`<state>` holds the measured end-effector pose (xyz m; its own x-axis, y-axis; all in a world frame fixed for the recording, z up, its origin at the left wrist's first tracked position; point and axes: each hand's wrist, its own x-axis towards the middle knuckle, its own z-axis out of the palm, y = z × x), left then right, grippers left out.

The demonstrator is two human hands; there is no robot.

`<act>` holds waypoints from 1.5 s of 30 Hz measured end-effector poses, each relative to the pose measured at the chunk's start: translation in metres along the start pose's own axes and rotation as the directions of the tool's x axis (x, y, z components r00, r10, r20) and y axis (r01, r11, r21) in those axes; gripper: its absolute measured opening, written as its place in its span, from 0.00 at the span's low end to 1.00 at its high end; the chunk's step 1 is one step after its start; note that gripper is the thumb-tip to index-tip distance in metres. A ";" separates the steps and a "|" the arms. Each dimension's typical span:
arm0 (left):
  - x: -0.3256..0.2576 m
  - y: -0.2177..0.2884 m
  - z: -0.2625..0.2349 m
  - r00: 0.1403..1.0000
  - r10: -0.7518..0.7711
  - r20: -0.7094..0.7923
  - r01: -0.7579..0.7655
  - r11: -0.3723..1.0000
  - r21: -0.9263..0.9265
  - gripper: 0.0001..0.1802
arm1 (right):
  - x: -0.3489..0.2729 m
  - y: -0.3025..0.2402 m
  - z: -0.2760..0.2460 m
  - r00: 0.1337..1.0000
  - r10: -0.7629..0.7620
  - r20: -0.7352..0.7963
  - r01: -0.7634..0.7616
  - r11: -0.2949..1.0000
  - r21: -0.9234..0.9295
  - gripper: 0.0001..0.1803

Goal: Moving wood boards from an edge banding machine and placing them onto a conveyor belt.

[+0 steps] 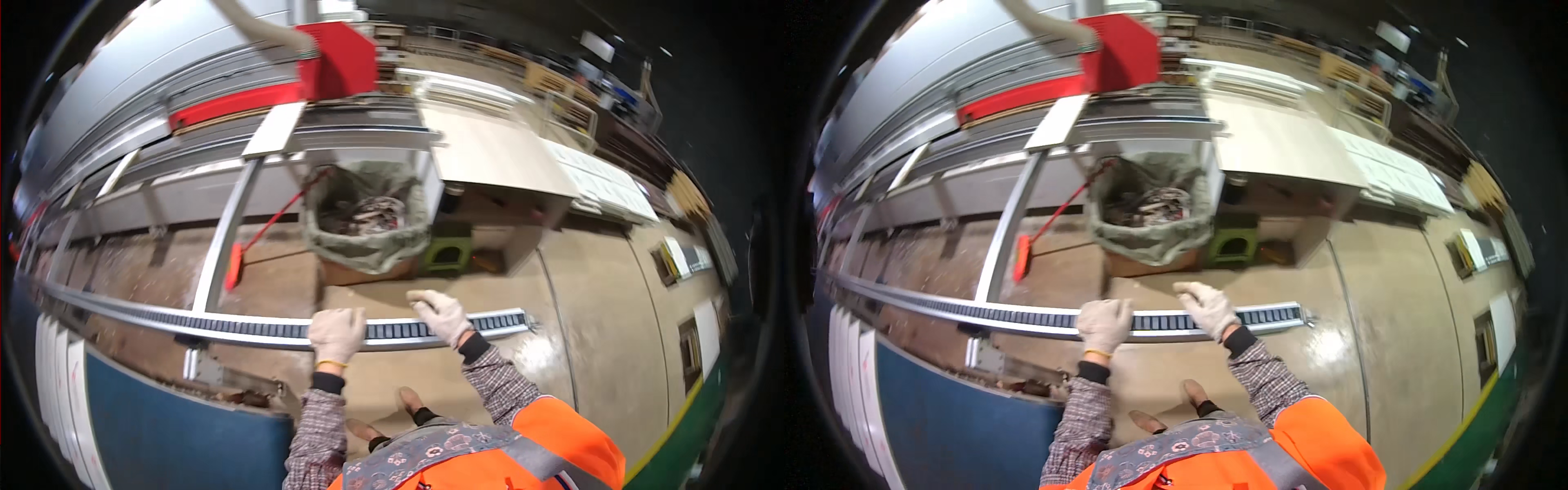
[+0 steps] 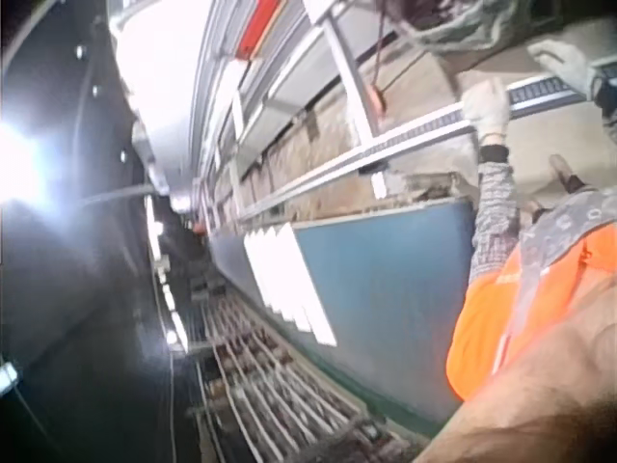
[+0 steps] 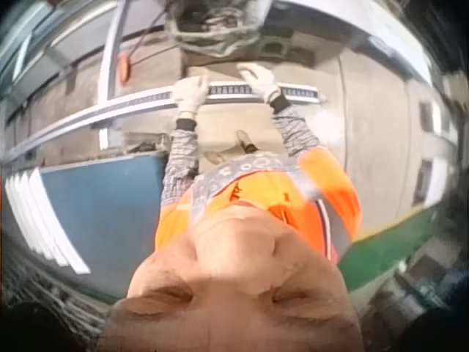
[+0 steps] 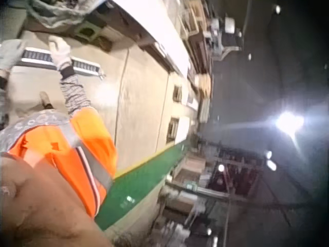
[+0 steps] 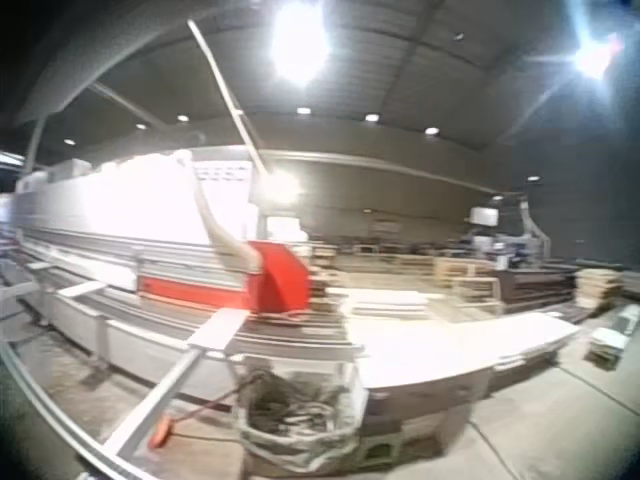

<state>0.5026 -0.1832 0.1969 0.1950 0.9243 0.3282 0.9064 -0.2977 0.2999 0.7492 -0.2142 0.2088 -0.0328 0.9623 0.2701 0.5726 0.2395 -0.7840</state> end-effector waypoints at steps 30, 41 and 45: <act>-0.010 0.099 0.125 0.971 0.202 -0.130 -0.203 0.979 0.004 0.20 | -0.255 0.290 -0.371 0.874 0.478 0.086 -0.473 0.878 -0.077 0.16; -0.013 0.191 0.108 0.816 -0.545 -0.193 0.501 0.833 -0.233 0.15 | -0.065 0.371 -0.455 0.862 0.190 0.470 -0.066 0.961 -0.267 0.17; -0.001 0.216 0.106 0.807 -0.493 -0.327 0.493 0.866 -0.089 0.08 | 0.013 0.382 -0.470 0.926 0.148 0.346 -0.110 0.986 -0.126 0.16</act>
<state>0.7379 -0.2225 0.1661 -0.4117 0.8140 0.4098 0.8475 0.1765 0.5007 1.3530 -0.1704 0.1757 -0.2297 0.9715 -0.0591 0.6716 0.1143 -0.7320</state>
